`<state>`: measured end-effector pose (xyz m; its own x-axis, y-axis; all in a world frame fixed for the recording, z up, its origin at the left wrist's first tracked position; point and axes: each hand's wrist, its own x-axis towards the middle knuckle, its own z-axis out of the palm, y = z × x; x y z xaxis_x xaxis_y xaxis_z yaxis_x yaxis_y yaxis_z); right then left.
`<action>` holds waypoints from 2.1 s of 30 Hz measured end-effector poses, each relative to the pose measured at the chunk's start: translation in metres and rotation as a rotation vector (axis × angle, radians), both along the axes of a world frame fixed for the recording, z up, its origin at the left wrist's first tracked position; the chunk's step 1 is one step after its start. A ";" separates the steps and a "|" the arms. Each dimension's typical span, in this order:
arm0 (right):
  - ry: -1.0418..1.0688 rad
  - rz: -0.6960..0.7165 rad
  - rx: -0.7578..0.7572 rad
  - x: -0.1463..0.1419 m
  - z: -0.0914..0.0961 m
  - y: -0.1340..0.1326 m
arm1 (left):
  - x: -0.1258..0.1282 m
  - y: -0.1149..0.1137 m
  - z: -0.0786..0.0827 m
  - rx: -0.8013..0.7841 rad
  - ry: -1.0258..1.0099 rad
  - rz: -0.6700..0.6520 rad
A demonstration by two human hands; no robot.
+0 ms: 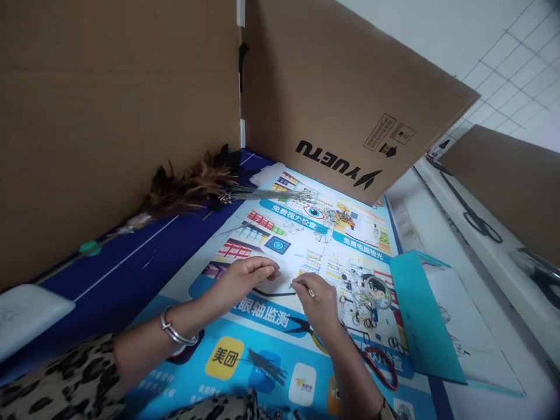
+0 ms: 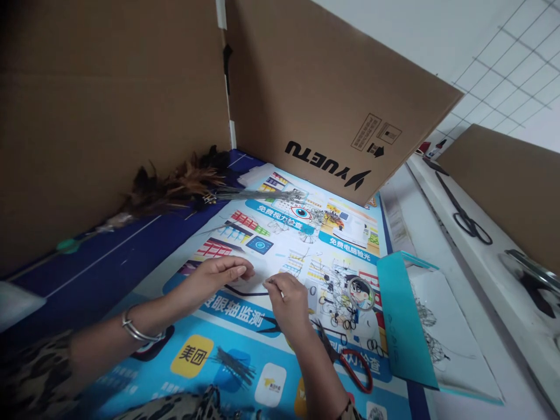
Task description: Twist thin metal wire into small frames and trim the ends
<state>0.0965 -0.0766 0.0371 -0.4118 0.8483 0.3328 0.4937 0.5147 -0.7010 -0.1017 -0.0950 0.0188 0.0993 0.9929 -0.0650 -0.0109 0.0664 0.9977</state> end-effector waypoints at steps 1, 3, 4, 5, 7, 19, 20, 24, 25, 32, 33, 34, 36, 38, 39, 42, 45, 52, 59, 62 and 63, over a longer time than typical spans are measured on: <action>-0.025 0.006 0.026 -0.001 -0.003 0.000 | 0.000 0.000 0.000 0.004 -0.001 0.012; -0.072 0.023 0.060 -0.002 -0.009 0.000 | 0.001 -0.001 0.001 -0.003 -0.005 0.034; -0.092 0.035 0.066 -0.003 -0.012 0.001 | 0.001 -0.001 0.001 -0.008 -0.006 0.042; -0.107 0.045 0.067 -0.003 -0.015 0.001 | 0.001 -0.001 0.001 -0.011 -0.004 0.051; -0.106 0.052 0.063 -0.004 -0.019 0.001 | 0.001 -0.001 0.000 -0.006 0.007 0.063; -0.108 -0.021 -0.004 -0.005 -0.019 -0.003 | 0.003 -0.002 -0.003 -0.020 0.009 0.044; -0.109 -0.017 -0.007 -0.005 -0.019 -0.004 | 0.003 -0.002 -0.003 -0.025 0.004 0.046; -0.069 -0.004 -0.018 -0.004 -0.021 -0.005 | 0.004 -0.003 -0.004 -0.037 -0.015 0.041; -0.066 -0.007 -0.039 -0.004 -0.021 -0.005 | 0.004 -0.003 -0.004 -0.035 -0.009 0.039; 0.265 0.034 -0.328 -0.001 0.004 -0.007 | 0.008 -0.007 0.009 0.014 0.076 -0.160; 0.320 0.055 -0.346 -0.001 0.009 -0.009 | 0.009 -0.008 0.011 0.014 0.046 -0.205; 0.367 0.075 -0.363 -0.001 0.014 -0.011 | 0.012 -0.010 0.012 0.005 -0.001 -0.252; 0.443 0.113 -0.399 0.000 0.019 -0.014 | 0.017 -0.015 0.014 -0.031 -0.124 -0.333; 0.489 0.135 -0.440 0.000 0.021 -0.017 | 0.021 -0.021 0.016 -0.100 -0.245 -0.369; 0.505 0.142 -0.457 -0.001 0.020 -0.018 | 0.023 -0.023 0.016 -0.149 -0.301 -0.371; 0.546 0.164 -0.504 -0.001 0.018 -0.021 | 0.025 -0.030 0.018 -0.297 -0.444 -0.345; 0.582 0.205 -0.547 -0.002 0.016 -0.023 | 0.026 -0.035 0.019 -0.393 -0.524 -0.354; 0.519 0.168 -0.497 -0.002 0.023 -0.027 | 0.030 -0.038 0.018 -0.285 -0.381 -0.249; 0.485 0.012 -0.455 -0.002 0.025 -0.030 | 0.032 -0.036 0.018 -0.136 -0.222 -0.193; 0.495 -0.019 -0.468 0.001 0.024 -0.030 | 0.033 -0.037 0.017 -0.127 -0.212 -0.208; 0.498 -0.022 -0.474 0.002 0.023 -0.030 | 0.034 -0.038 0.016 -0.128 -0.219 -0.219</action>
